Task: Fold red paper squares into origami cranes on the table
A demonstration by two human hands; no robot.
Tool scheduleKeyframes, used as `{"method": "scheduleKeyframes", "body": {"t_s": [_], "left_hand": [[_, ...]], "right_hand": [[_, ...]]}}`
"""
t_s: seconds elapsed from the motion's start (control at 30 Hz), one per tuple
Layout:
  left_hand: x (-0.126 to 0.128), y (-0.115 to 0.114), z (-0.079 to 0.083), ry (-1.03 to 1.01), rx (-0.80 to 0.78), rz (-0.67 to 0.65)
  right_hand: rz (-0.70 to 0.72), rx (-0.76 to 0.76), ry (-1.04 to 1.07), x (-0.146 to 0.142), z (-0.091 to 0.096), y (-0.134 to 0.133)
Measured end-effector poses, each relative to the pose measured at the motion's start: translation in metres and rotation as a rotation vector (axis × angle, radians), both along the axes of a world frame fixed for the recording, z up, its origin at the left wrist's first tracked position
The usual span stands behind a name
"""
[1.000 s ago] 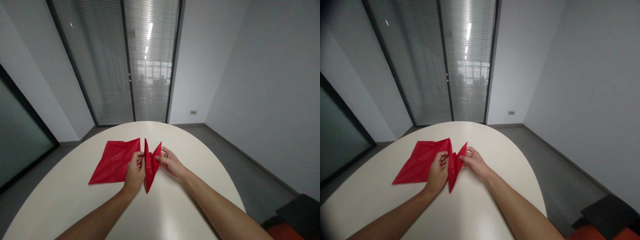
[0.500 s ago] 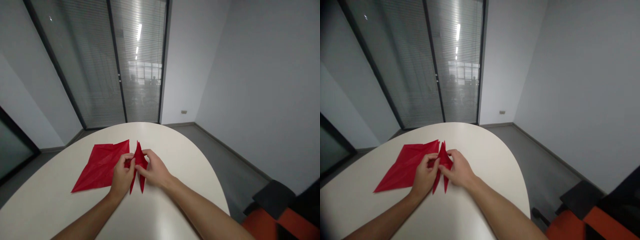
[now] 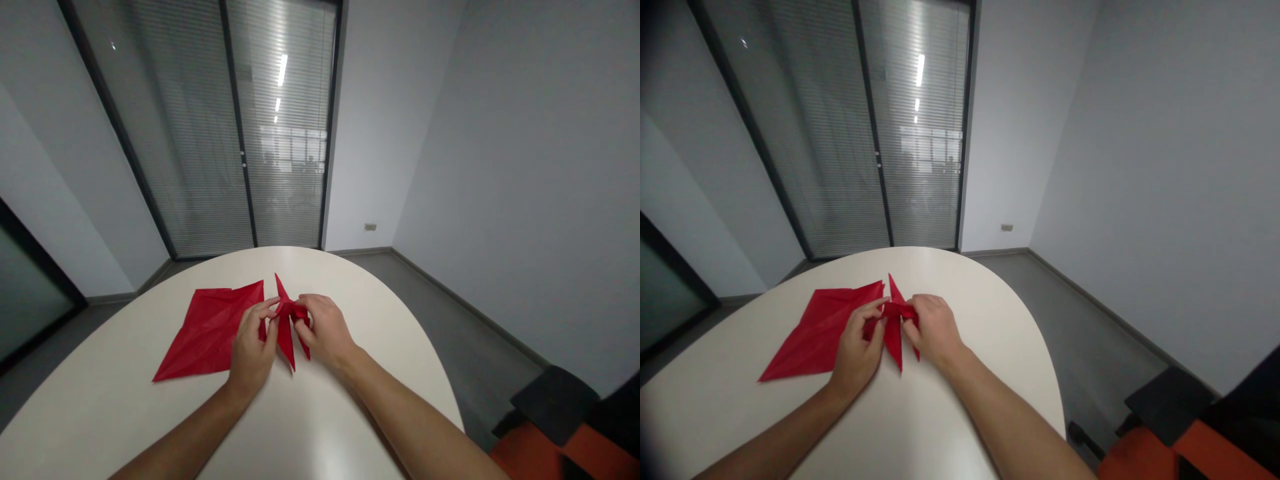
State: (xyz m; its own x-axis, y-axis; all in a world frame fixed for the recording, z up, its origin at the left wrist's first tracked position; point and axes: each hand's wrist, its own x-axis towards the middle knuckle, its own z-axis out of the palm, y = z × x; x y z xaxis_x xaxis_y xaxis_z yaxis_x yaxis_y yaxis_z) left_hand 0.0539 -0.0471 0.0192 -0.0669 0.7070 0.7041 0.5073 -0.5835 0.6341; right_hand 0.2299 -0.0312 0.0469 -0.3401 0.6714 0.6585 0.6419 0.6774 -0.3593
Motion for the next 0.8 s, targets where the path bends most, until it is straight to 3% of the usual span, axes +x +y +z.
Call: {"method": "scheduleKeyframes", "body": {"t_s": [0.17, 0.37, 0.53, 0.7, 0.8], "left_hand": [[-0.005, 0.001, 0.005, 0.121, 0.083, -0.042], [-0.001, 0.001, 0.002, -0.005, -0.050, -0.062], [0.007, -0.001, -0.003, 0.003, -0.069, -0.112], [-0.001, -0.001, 0.000, -0.150, -0.161, -0.160], [-0.009, -0.001, 0.005, -0.199, -0.133, -0.171]], "right_hand": [[0.028, 0.145, -0.037, 0.002, 0.004, 0.001], [0.065, 0.155, 0.008, 0.001, 0.002, 0.000], [0.077, 0.169, 0.006, -0.002, 0.004, -0.006], [0.088, 0.279, -0.103, -0.003, 0.005, -0.008], [0.158, 0.295, -0.101, -0.005, 0.004, -0.008]]}}
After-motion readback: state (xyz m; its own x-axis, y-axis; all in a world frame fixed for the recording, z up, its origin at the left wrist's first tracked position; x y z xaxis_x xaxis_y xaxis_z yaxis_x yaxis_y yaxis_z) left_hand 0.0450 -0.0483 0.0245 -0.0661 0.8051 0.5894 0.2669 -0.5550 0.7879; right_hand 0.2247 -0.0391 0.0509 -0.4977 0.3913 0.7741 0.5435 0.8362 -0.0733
